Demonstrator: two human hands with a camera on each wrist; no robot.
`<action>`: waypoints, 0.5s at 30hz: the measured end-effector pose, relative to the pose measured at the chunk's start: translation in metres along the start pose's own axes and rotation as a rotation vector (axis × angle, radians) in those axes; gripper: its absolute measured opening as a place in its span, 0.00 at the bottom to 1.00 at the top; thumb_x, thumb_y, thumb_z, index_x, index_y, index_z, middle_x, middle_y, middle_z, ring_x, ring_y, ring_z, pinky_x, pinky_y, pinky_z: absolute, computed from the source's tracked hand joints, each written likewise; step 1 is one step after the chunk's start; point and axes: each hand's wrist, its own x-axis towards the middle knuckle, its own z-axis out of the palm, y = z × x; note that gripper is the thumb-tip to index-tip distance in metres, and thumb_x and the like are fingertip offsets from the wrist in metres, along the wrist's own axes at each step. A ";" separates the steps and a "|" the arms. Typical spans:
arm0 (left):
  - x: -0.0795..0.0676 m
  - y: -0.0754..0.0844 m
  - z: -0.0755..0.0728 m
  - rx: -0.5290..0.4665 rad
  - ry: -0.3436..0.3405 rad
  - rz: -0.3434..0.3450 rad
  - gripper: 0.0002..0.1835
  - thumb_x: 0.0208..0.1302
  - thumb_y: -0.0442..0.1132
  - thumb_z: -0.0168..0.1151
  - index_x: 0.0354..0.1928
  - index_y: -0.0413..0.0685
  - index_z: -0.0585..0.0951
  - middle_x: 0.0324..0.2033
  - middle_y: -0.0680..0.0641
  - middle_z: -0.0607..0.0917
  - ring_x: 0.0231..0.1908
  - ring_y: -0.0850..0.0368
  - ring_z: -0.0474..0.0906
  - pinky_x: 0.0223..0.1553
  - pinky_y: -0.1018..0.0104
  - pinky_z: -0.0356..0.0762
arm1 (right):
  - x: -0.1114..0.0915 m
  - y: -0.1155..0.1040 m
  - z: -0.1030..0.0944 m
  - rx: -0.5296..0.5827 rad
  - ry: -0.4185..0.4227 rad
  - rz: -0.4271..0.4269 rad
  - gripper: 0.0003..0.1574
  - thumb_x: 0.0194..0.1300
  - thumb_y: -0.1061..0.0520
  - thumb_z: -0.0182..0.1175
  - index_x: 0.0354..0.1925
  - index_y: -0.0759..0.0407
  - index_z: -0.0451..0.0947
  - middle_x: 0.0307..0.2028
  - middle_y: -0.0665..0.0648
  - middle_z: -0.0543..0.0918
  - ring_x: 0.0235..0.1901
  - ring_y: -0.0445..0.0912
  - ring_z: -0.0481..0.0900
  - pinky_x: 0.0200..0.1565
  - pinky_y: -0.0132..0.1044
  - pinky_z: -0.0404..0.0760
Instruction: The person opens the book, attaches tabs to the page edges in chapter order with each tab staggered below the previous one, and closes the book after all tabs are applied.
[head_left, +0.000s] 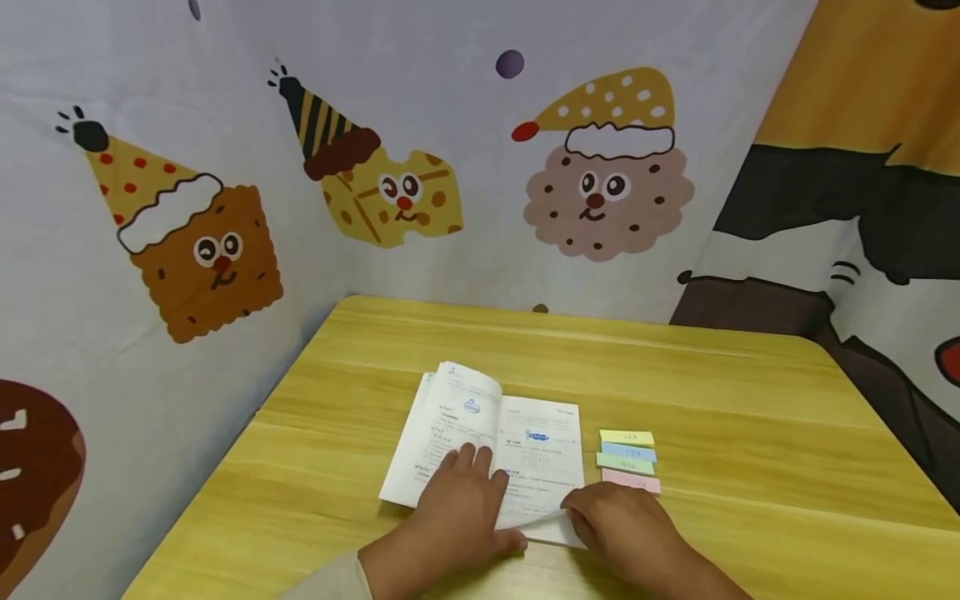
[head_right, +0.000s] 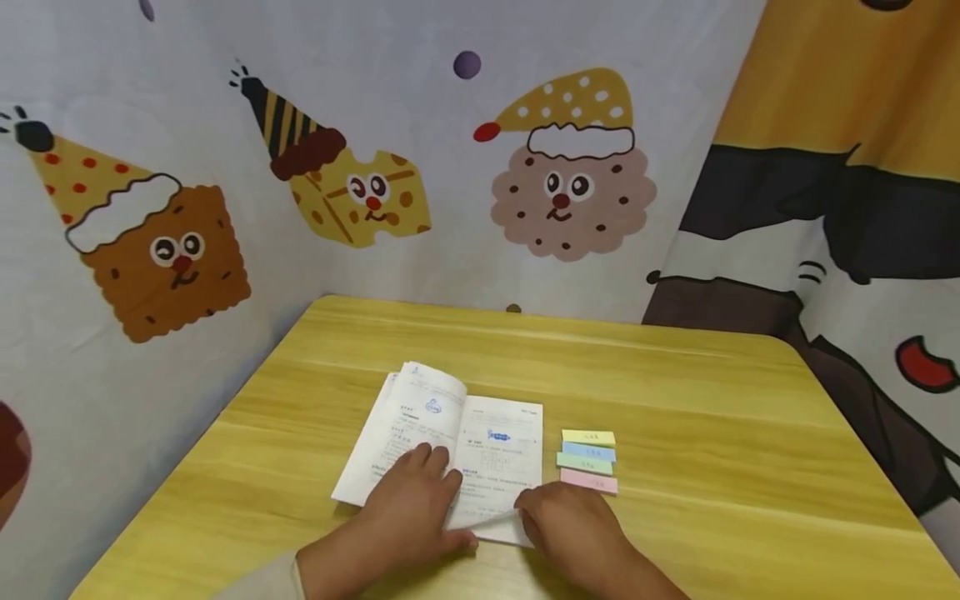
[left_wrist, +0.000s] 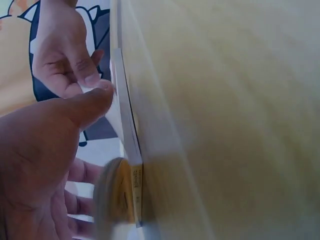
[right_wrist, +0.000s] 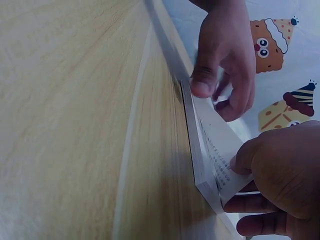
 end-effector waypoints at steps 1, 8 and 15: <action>0.000 -0.001 -0.001 0.019 0.032 0.004 0.41 0.48 0.78 0.49 0.45 0.49 0.79 0.43 0.44 0.73 0.52 0.44 0.65 0.60 0.45 0.56 | 0.000 0.000 0.000 0.006 -0.004 0.005 0.04 0.55 0.55 0.66 0.31 0.45 0.83 0.27 0.36 0.78 0.25 0.31 0.71 0.25 0.31 0.71; 0.000 -0.013 -0.012 0.081 0.339 -0.232 0.39 0.55 0.65 0.58 0.63 0.50 0.69 0.66 0.32 0.56 0.64 0.33 0.51 0.59 0.34 0.45 | 0.000 0.001 0.003 0.021 0.003 0.019 0.04 0.56 0.55 0.65 0.31 0.43 0.83 0.26 0.35 0.78 0.24 0.30 0.70 0.25 0.31 0.71; -0.001 -0.019 -0.016 0.033 0.356 -0.352 0.44 0.51 0.68 0.59 0.66 0.53 0.66 0.60 0.34 0.65 0.62 0.37 0.55 0.55 0.34 0.44 | -0.001 0.002 0.005 0.019 0.013 0.014 0.04 0.54 0.55 0.66 0.31 0.43 0.83 0.26 0.34 0.77 0.23 0.30 0.69 0.24 0.30 0.71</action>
